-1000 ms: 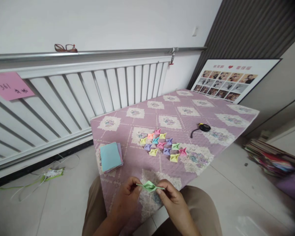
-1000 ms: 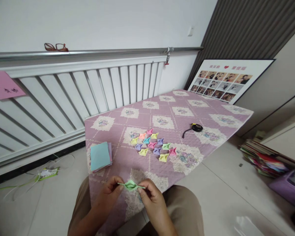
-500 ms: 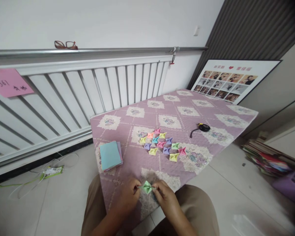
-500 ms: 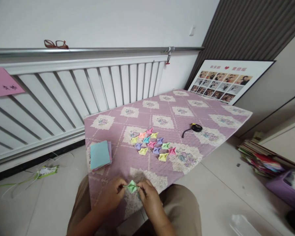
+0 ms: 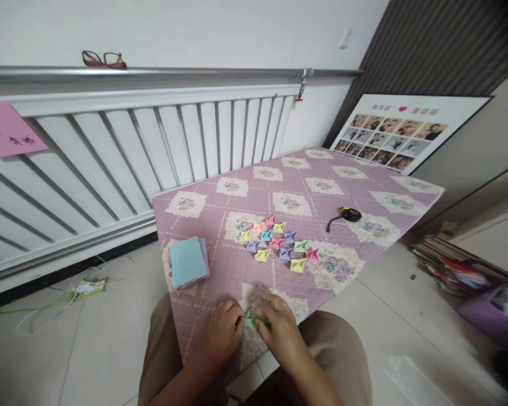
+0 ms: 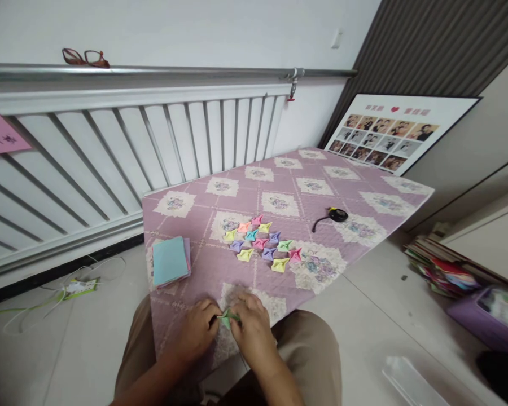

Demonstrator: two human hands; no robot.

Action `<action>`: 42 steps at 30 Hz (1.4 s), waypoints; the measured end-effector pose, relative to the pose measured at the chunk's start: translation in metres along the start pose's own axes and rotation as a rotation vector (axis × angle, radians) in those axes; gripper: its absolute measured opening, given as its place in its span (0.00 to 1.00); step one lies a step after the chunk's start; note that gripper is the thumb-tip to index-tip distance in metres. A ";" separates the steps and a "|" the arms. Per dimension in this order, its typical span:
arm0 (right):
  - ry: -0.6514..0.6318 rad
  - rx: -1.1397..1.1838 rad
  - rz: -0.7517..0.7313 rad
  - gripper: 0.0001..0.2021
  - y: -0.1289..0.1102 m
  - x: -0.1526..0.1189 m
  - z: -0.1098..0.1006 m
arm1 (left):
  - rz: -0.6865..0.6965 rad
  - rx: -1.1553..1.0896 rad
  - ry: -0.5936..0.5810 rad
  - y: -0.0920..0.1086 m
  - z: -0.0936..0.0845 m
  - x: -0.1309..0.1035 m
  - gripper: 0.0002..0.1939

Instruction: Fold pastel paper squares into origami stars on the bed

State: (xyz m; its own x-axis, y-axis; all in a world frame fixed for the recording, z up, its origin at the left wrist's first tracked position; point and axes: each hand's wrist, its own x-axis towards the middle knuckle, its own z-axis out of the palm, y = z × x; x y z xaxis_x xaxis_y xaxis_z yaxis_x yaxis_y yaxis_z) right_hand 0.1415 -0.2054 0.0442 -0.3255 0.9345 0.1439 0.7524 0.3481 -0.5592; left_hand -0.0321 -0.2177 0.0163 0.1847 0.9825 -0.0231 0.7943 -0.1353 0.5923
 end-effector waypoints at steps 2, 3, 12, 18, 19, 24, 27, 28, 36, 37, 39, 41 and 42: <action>-0.057 -0.093 0.057 0.07 -0.009 0.005 0.001 | 0.004 -0.019 0.008 0.000 0.000 0.000 0.09; -0.085 -0.136 0.085 0.07 -0.013 0.007 0.001 | 0.004 -0.029 0.010 0.000 -0.001 0.000 0.09; -0.285 -0.330 0.166 0.12 -0.027 0.022 0.009 | -0.025 -0.057 -0.012 0.001 -0.005 0.001 0.09; -0.314 -0.393 0.228 0.16 -0.028 0.026 0.017 | -0.028 -0.059 -0.006 -0.001 -0.003 0.001 0.10; -0.317 -0.393 0.235 0.16 -0.029 0.026 0.018 | -0.028 -0.058 -0.006 -0.002 -0.003 0.001 0.10; -0.318 -0.372 0.241 0.17 -0.030 0.028 0.018 | -0.033 -0.044 -0.016 -0.004 0.001 0.001 0.09; -0.250 -0.294 0.203 0.13 -0.020 0.023 0.015 | -0.041 -0.062 -0.008 -0.006 0.006 0.001 0.10; -0.209 -0.229 0.185 0.12 -0.013 0.021 0.013 | -0.046 -0.069 -0.002 -0.006 0.007 0.002 0.10; 0.130 0.215 0.258 0.10 0.039 -0.004 0.002 | -0.053 -0.125 0.034 -0.001 0.001 -0.003 0.12; 0.133 0.221 0.266 0.09 0.041 -0.007 0.004 | -0.057 -0.129 0.037 0.000 0.000 -0.003 0.13; 0.157 0.209 0.244 0.09 0.043 -0.012 0.010 | -0.053 -0.134 0.025 0.001 -0.003 -0.004 0.13; 0.190 0.159 0.212 0.07 0.045 -0.013 0.016 | -0.039 -0.129 0.010 0.004 -0.006 -0.005 0.10; 0.205 0.123 0.196 0.06 0.047 -0.012 0.018 | -0.026 -0.122 0.002 0.005 -0.008 -0.005 0.08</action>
State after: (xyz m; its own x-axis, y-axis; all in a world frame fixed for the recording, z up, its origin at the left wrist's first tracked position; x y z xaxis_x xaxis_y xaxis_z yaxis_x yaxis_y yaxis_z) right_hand 0.1707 -0.2013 0.0015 -0.0496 0.9828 0.1781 0.7104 0.1600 -0.6854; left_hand -0.0339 -0.2219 0.0254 0.1639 0.9857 -0.0385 0.7222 -0.0933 0.6854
